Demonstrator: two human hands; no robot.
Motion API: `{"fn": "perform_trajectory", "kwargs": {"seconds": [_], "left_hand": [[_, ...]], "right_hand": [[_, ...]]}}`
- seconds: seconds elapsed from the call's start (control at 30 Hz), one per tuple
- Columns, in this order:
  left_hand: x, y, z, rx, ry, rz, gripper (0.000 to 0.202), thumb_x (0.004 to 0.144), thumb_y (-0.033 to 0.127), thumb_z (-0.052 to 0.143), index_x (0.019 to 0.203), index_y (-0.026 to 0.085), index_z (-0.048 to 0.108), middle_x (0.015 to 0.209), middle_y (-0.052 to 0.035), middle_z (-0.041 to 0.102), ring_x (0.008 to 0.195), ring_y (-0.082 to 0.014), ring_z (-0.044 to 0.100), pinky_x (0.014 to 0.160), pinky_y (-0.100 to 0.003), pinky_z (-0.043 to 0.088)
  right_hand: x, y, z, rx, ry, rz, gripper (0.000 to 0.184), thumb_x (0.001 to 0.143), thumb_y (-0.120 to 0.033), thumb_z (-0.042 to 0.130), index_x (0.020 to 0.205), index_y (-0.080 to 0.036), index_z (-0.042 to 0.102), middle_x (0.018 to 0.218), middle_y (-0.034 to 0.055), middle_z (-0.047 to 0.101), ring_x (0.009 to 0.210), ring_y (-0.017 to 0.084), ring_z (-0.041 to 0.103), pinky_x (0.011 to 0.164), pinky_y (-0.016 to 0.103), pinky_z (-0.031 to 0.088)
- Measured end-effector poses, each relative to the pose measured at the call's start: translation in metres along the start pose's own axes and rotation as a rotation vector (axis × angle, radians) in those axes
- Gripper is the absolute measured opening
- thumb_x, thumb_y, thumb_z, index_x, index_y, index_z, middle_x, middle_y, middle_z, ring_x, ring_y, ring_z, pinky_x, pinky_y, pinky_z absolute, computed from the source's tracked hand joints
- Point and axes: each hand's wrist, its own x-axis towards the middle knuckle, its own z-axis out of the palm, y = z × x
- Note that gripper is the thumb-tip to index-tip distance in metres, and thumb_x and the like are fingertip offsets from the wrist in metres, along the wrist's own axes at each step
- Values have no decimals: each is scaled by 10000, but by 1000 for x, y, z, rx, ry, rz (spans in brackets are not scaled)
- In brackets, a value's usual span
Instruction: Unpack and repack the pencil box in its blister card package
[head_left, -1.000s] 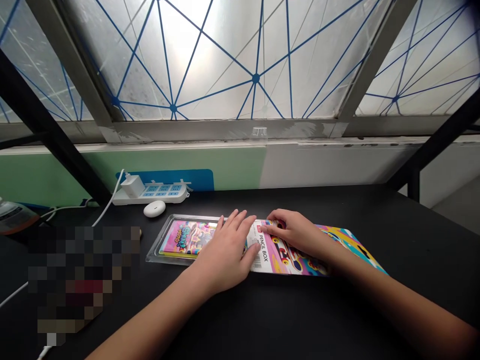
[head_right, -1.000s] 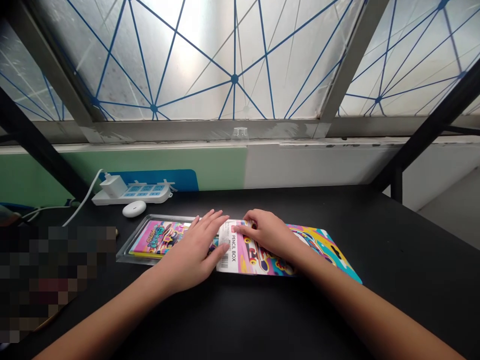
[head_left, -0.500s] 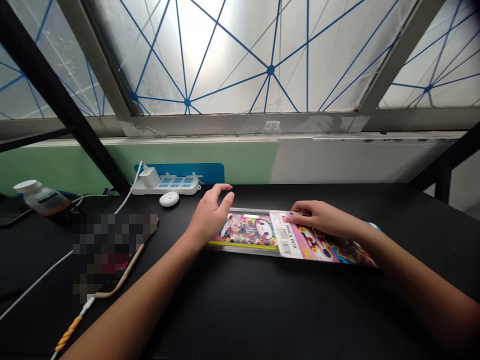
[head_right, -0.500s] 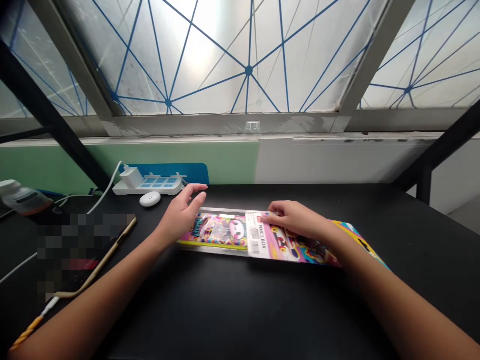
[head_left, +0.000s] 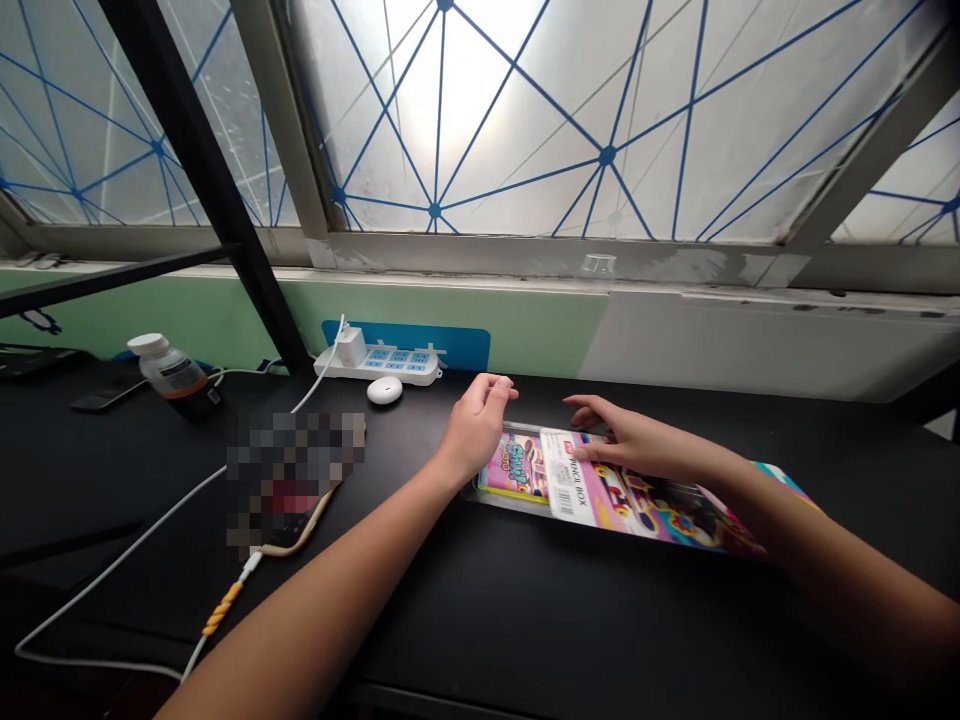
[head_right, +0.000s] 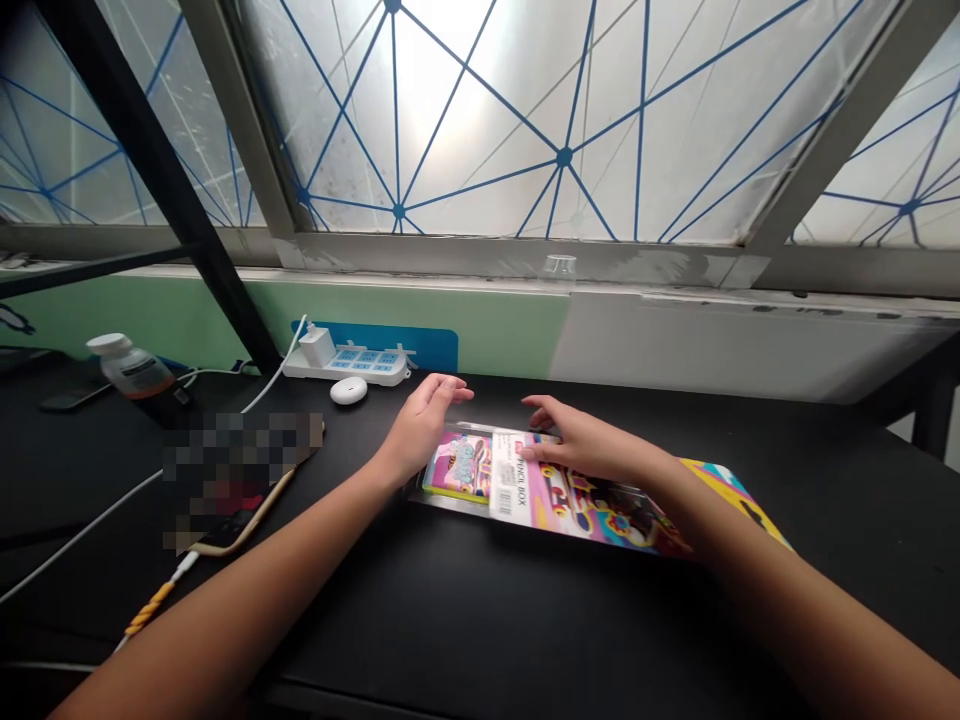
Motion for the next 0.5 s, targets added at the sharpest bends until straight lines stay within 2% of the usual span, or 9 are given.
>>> {"fn": "perform_trajectory", "kwargs": {"seconds": [0.1, 0.2, 0.3, 0.4, 0.5], "left_hand": [[1, -2, -1, -27, 1, 1, 355, 1032, 473, 370, 1021, 215, 613, 1044, -59, 733, 1017, -204, 664, 933, -337, 480], [3, -3, -3, 3, -14, 29, 358, 1032, 481, 365, 1012, 220, 608, 1006, -49, 727, 980, -197, 671, 900, -327, 496], [4, -2, -8, 75, -13, 50, 351, 1033, 481, 355, 1029, 228, 599, 1025, -44, 713, 980, -198, 668, 886, -327, 500], [2, -1, -10, 218, -53, 52, 359, 1029, 477, 348, 1156, 217, 559, 1143, -84, 687, 1064, -228, 647, 904, -361, 496], [-3, 0, -7, 583, -181, 148, 422, 1003, 484, 409, 1300, 200, 506, 1277, -132, 639, 1197, -301, 575, 1028, -488, 404]], "right_hand": [[29, -37, 15, -53, -54, -62, 775, 816, -610, 650, 1453, -222, 436, 1288, 139, 639, 1095, 290, 643, 913, 386, 512], [54, -74, 33, -194, -53, -154, 530, 890, -556, 591, 1299, -219, 587, 1255, 142, 651, 1043, 296, 647, 850, 373, 505], [62, -96, 44, -271, -28, -183, 395, 950, -505, 512, 1185, -215, 642, 1240, 150, 652, 1028, 311, 639, 846, 406, 480], [52, -90, 40, -292, -17, -175, 399, 945, -527, 499, 1142, -215, 651, 1160, 152, 681, 1020, 338, 635, 874, 464, 454], [29, -53, 24, -283, -4, -119, 465, 911, -603, 508, 1168, -241, 646, 1194, 134, 683, 1096, 355, 617, 922, 482, 439]]}}
